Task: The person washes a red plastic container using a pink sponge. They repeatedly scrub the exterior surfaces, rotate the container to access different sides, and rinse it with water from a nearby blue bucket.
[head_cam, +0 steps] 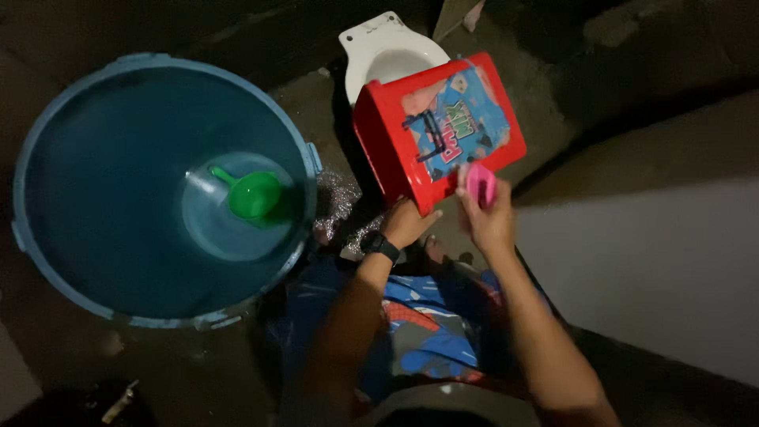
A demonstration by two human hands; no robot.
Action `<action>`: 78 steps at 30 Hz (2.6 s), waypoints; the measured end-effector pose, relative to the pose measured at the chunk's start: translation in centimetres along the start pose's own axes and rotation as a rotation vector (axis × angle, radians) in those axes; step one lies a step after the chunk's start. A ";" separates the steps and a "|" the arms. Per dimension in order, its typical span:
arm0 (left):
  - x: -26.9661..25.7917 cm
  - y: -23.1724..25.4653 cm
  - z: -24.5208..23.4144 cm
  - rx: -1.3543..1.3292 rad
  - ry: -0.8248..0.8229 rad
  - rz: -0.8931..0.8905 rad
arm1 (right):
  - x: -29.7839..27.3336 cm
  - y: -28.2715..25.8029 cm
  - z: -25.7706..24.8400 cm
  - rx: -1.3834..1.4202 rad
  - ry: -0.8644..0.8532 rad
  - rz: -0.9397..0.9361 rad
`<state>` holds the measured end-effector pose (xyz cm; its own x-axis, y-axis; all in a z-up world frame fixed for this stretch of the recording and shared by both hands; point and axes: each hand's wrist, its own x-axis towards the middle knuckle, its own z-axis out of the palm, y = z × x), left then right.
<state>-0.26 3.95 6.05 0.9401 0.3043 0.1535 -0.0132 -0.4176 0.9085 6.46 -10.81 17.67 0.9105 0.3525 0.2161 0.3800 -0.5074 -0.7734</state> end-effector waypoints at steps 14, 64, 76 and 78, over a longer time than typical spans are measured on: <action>0.4 -1.5 0.6 -0.036 0.148 -0.182 | 9.0 0.3 0.3 -0.037 0.051 0.099; 1.4 -5.0 1.6 0.027 0.166 -0.106 | 8.5 -10.8 4.8 -0.335 -0.056 -0.013; 2.6 0.2 -2.9 -0.173 0.437 -0.075 | -0.1 -4.9 5.3 0.066 0.194 0.029; 2.7 1.0 -4.2 -0.557 0.328 -0.287 | 1.0 -5.8 4.9 0.009 0.176 0.013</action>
<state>0.83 7.92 8.95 0.7825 0.6158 -0.0923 -0.0350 0.1915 0.9809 4.38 -3.69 19.51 0.9302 0.2024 0.3063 0.3671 -0.5038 -0.7819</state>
